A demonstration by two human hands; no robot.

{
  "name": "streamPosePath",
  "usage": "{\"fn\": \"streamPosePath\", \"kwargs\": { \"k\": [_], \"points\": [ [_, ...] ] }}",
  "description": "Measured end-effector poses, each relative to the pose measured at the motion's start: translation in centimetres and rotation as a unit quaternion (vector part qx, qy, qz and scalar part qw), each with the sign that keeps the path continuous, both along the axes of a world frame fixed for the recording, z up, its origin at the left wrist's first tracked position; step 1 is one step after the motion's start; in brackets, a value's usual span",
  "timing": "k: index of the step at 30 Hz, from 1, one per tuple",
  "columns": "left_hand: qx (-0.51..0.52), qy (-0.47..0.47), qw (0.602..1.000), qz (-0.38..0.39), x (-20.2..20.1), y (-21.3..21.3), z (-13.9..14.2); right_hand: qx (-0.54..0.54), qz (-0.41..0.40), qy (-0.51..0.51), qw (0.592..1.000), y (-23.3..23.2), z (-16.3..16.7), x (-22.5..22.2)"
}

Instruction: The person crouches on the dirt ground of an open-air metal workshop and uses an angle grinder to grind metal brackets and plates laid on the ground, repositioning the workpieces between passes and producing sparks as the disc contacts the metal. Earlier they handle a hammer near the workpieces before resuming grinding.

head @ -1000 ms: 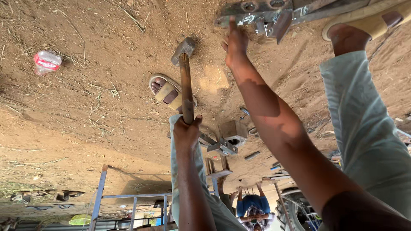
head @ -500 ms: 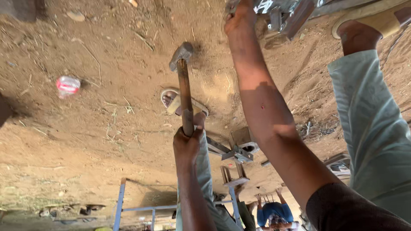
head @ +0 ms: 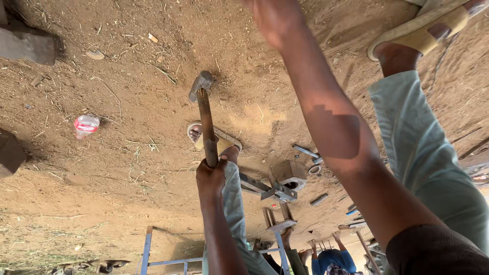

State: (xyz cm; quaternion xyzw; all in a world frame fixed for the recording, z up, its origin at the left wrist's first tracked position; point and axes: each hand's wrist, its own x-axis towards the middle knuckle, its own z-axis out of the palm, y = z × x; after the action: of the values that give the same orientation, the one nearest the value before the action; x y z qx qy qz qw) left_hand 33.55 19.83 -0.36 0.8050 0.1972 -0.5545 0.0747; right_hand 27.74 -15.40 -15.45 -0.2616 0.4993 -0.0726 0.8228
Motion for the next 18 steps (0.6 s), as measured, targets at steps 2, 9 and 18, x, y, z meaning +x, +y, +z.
{"fn": "streamPosePath", "kwargs": {
  "k": [2, 9, 18],
  "points": [
    [-0.018, -0.011, 0.998, -0.055, -0.5, 0.1, -0.5, -0.015, 0.020, 0.016, 1.000, 2.1, 0.8, -1.7],
    [-0.076, -0.039, 0.993, -0.082, -8.1, -4.9, -1.6, 0.082, -0.069, 0.181, 0.978, 9.5, 2.9, -18.6],
    [-0.141, 0.102, 0.978, 0.119, -22.1, -30.2, -5.0, 0.062, -0.014, 0.295, 0.953, 8.9, 8.1, -39.9]
  ]
}}
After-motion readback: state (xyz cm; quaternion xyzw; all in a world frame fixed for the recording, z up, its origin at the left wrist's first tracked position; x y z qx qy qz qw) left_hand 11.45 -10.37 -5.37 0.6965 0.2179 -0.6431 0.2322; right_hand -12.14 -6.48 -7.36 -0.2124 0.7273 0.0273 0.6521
